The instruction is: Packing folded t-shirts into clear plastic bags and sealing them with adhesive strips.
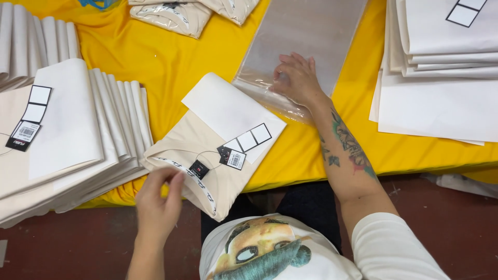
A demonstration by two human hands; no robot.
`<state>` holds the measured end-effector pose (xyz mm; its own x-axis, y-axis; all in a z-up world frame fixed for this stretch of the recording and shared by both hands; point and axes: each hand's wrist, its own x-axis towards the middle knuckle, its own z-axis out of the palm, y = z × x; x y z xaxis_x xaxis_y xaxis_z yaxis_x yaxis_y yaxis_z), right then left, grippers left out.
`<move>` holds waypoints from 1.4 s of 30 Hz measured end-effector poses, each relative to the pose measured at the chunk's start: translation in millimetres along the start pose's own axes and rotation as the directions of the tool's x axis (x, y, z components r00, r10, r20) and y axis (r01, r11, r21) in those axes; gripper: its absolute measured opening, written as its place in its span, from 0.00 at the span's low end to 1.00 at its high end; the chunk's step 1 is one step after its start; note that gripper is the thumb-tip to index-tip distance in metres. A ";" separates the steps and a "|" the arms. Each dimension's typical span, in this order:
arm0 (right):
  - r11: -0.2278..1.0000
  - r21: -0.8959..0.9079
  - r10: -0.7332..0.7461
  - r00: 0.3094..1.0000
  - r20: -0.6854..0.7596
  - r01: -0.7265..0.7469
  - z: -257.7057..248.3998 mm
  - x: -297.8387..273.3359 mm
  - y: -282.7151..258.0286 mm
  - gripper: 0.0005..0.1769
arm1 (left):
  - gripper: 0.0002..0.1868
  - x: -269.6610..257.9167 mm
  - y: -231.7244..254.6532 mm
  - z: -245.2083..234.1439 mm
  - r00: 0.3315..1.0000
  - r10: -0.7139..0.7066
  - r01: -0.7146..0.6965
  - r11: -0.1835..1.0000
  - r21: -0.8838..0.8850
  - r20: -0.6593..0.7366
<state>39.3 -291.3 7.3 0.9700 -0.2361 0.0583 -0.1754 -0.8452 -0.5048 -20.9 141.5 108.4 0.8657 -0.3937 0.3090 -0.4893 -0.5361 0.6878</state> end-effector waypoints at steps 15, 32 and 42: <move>0.948 0.318 0.066 0.965 -0.254 0.019 19.9 15.6 50.1 0.10 | 0.07 208.2 28.2 217.1 0.924 0.079 -0.080 0.997 -0.014 0.373; 0.069 0.989 0.201 0.969 -0.142 0.131 -31.1 -1.4 23.6 0.21 | 0.06 244.6 75.8 283.5 0.897 -0.310 0.425 0.800 -0.423 0.315; 0.735 0.662 -0.018 0.981 -0.195 0.145 -18.1 -12.2 -2.0 0.17 | 0.38 269.4 43.1 254.5 0.990 -0.125 0.135 0.969 -0.206 0.060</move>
<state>24.8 -295.4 23.2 0.9215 -0.3099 0.2340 0.1233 -0.3380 -0.9330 164.5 -177.7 54.2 0.9121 -0.3682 0.1805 -0.3360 -0.4188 0.8436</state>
